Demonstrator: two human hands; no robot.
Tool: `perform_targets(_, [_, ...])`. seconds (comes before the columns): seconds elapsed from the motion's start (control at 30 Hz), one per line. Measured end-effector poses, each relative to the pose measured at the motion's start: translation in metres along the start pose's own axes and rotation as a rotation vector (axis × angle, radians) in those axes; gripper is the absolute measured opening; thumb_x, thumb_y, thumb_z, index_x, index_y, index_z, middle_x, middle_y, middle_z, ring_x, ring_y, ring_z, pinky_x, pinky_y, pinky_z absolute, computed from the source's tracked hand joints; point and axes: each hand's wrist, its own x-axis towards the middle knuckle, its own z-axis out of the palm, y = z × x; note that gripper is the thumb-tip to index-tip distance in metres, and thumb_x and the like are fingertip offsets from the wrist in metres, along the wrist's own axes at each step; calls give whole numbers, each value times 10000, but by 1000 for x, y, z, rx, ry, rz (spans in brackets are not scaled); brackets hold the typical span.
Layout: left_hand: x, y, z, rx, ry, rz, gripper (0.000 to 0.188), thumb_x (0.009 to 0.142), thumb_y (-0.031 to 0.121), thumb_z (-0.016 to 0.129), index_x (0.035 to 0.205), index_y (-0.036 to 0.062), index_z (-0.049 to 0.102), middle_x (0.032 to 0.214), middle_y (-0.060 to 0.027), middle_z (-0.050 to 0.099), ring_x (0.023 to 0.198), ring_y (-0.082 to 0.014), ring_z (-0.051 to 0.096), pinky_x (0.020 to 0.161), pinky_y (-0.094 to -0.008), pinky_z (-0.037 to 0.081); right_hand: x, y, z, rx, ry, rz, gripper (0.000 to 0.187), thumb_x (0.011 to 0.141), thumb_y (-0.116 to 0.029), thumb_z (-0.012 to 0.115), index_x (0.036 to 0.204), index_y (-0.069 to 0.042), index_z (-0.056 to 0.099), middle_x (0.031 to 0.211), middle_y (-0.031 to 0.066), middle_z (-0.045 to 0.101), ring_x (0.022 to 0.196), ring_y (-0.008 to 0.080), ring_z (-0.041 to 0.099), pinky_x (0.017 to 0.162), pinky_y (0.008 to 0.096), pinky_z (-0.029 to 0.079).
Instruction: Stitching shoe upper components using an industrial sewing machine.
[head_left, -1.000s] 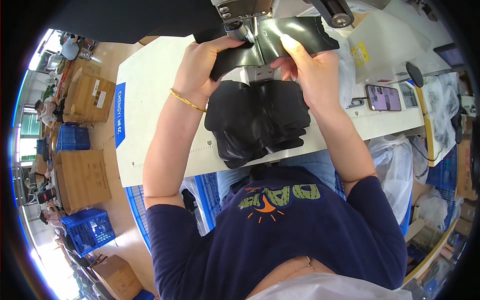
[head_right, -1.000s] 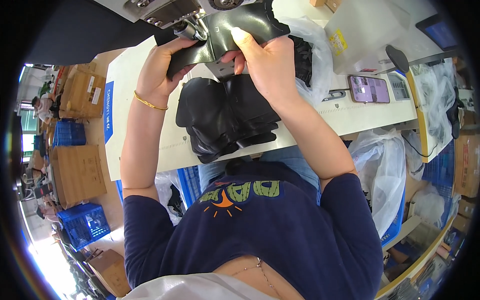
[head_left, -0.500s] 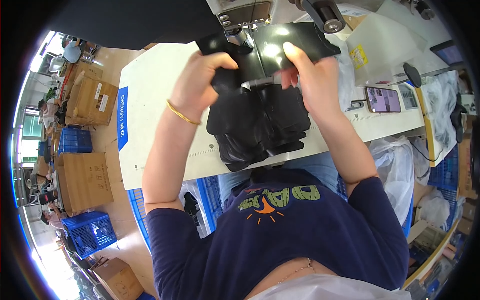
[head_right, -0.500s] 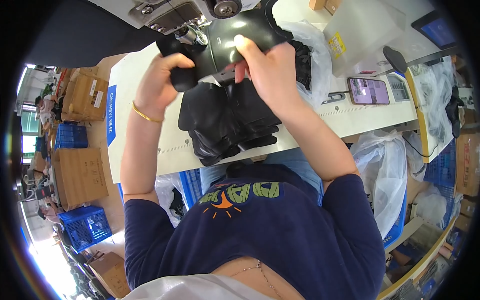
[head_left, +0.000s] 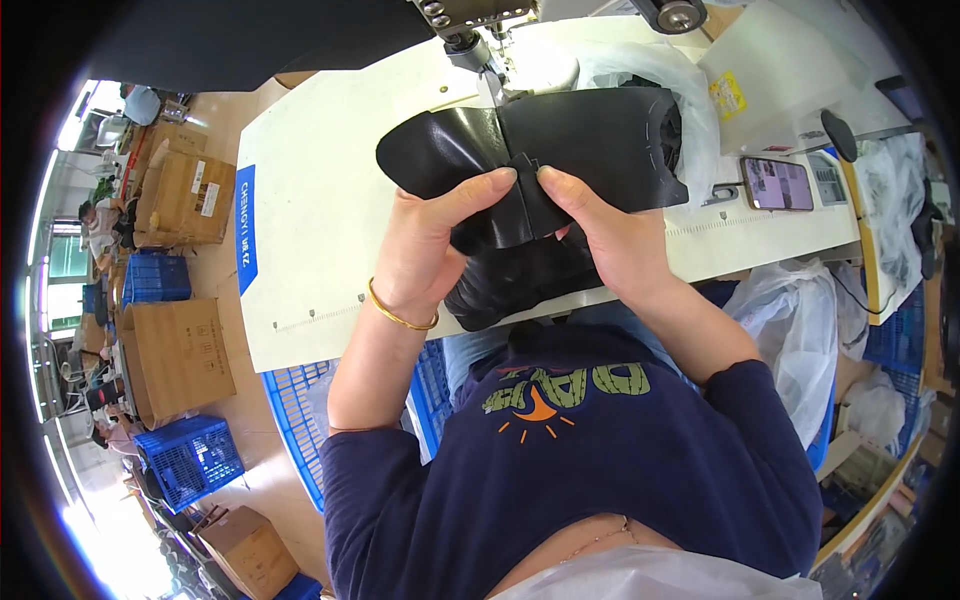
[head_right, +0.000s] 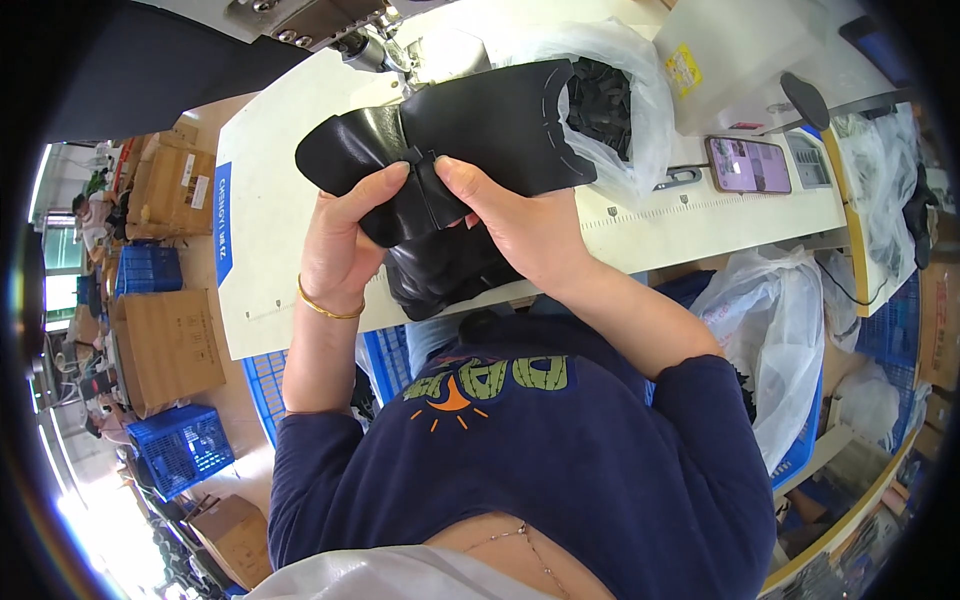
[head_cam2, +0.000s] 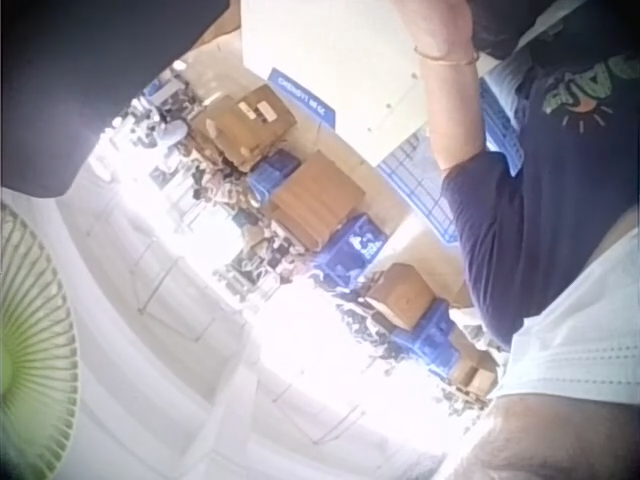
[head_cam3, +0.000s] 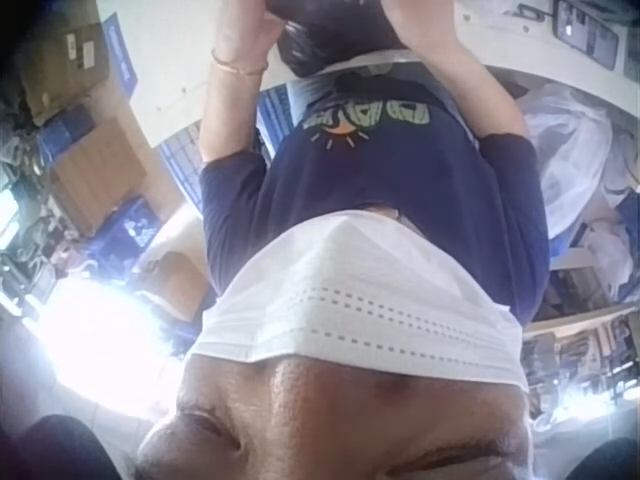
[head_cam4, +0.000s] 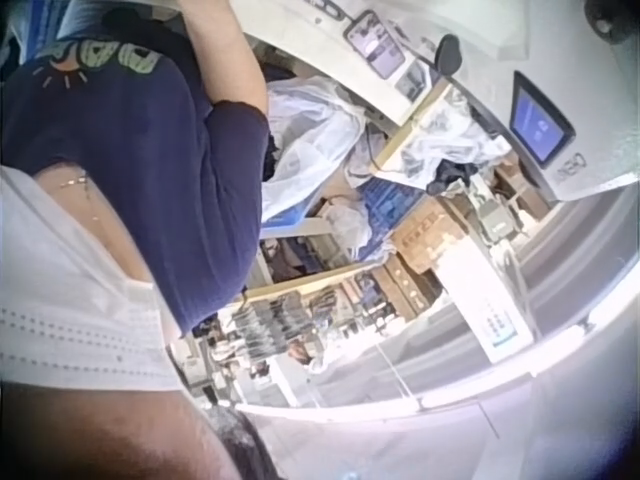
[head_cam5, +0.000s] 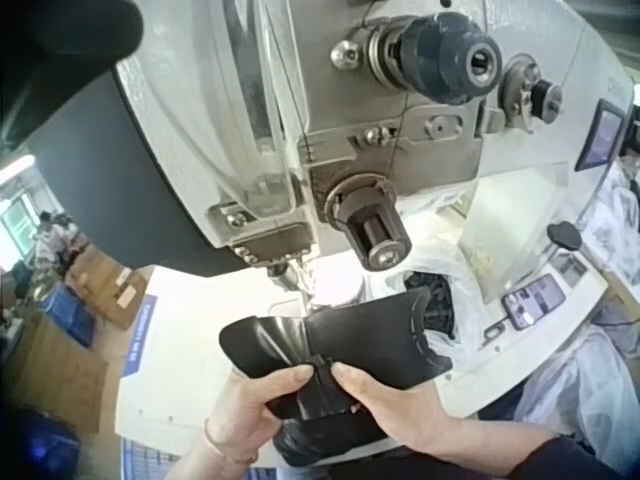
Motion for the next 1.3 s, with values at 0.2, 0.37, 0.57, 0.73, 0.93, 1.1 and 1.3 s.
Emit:
perform_targets(0.2, [-3,-1,1,51,29,51,230,760,-67,664,978,1,637,901,-84,677,797,-159,659,723,-285,543,-4,2,0,-44,8,20,215,862,-147,669,1034,-37,600,899,19,626,728,64,589,543,199,490])
perform_targets(0.37, [-7,-2,8,35,54,65,238,748,-84,663,971,-7,635,889,-88,675,782,-164,659,717,-283,544,-4,5,1,-17,-4,1,221,862,-137,668,1040,-27,599,911,29,630,743,74,598,547,206,499])
perform_targets(0.57, [-6,-9,6,45,108,112,247,740,-97,662,967,-3,636,896,-87,673,788,-163,657,722,-283,543,-2,7,6,9,-9,-100,178,852,-91,665,1001,-17,601,880,24,618,736,72,588,561,203,490])
perform_targets(0.73, [-6,-11,7,48,92,146,240,748,-94,660,966,5,636,912,-80,673,800,-158,654,725,-281,538,0,9,6,-16,17,-144,175,846,-64,662,996,-8,591,881,27,608,743,74,578,613,208,488])
perform_targets(0.93, [-7,-8,7,-33,115,88,226,761,-80,658,966,11,636,899,-69,673,795,-140,650,726,-276,533,0,8,4,-34,3,-175,195,834,-44,666,1006,-4,583,912,30,603,771,79,573,663,220,489])
perform_targets(1.1, [-6,-10,4,68,80,148,226,752,-83,666,957,9,641,884,-69,673,783,-134,649,719,-262,530,-2,8,5,-67,14,-200,194,825,-31,668,998,-1,587,897,27,606,759,78,574,657,219,489])
perform_targets(1.3, [-3,-13,5,182,92,222,270,720,-122,664,958,4,641,881,-66,671,774,-130,646,711,-258,531,0,12,4,-61,44,-195,182,824,-32,670,989,-7,596,886,22,609,716,67,570,610,204,481])
